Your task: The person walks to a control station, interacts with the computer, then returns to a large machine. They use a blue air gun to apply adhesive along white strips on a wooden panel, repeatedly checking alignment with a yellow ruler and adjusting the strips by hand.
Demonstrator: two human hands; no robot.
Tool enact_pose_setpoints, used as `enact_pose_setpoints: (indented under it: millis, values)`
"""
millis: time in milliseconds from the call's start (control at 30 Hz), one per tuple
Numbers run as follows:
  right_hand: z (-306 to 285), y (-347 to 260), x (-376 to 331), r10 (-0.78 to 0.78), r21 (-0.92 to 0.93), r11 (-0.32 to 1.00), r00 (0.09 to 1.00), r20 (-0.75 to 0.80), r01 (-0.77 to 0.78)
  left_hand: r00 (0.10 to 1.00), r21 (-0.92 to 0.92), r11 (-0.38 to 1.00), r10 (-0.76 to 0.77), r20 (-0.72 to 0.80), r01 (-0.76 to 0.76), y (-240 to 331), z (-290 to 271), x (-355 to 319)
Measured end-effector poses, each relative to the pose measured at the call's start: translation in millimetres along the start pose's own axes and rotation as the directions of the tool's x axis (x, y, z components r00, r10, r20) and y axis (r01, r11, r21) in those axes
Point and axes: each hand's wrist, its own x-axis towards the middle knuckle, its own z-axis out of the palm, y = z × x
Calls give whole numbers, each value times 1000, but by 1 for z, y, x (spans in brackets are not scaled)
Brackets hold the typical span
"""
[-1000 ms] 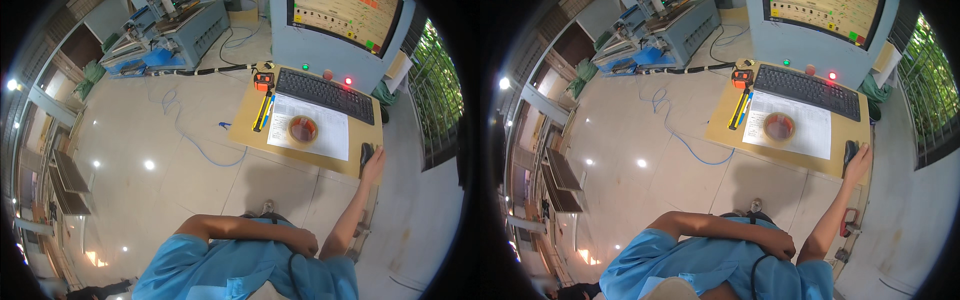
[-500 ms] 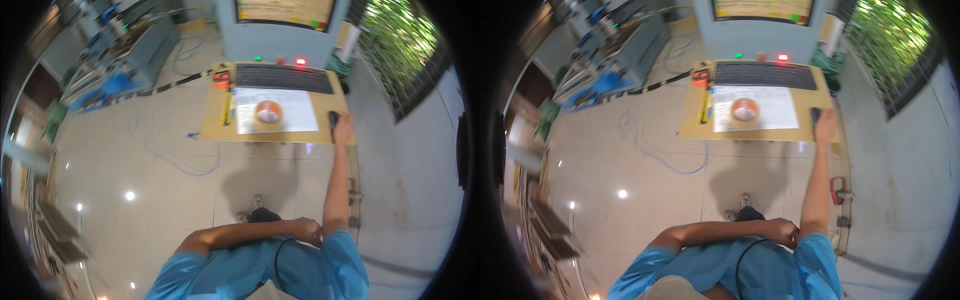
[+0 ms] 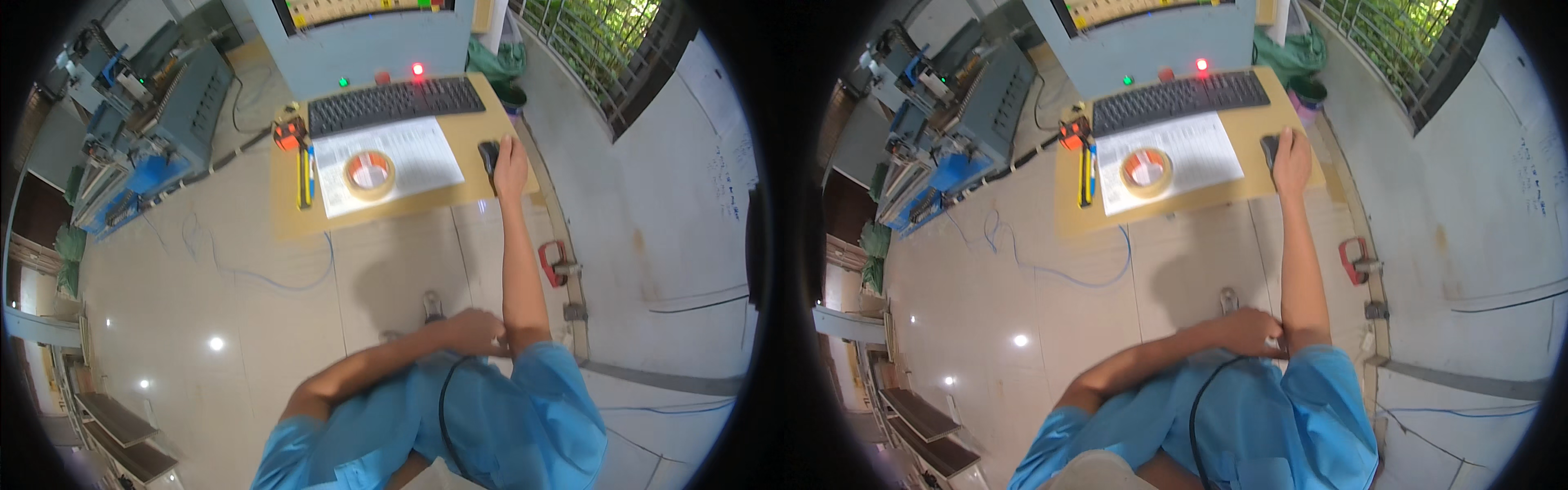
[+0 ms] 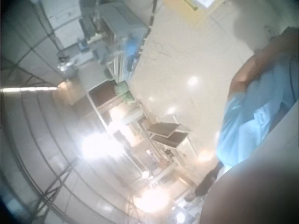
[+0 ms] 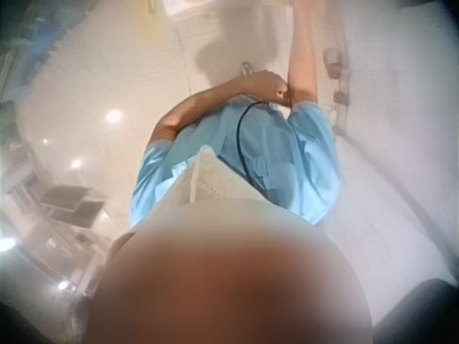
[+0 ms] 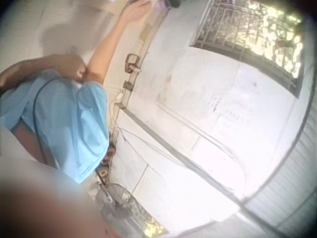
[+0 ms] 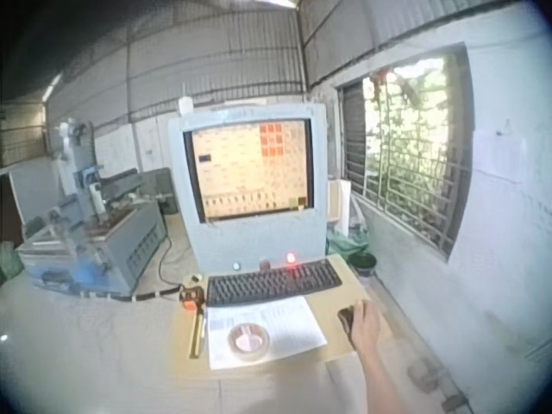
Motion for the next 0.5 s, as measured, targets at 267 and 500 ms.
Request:
enact_pose_setpoints:
  millis: [267, 500]
  values:
    - [-3, -2, 1, 63, 104, 992, 997, 39, -67, 997, 89, 996, -20, 79, 13, -3, 8, 36]
    - [-4, -3, 2, 40, 136, 990, 998, 39, -45, 975, -16, 998, -58, 213, 63, 7, -11, 36]
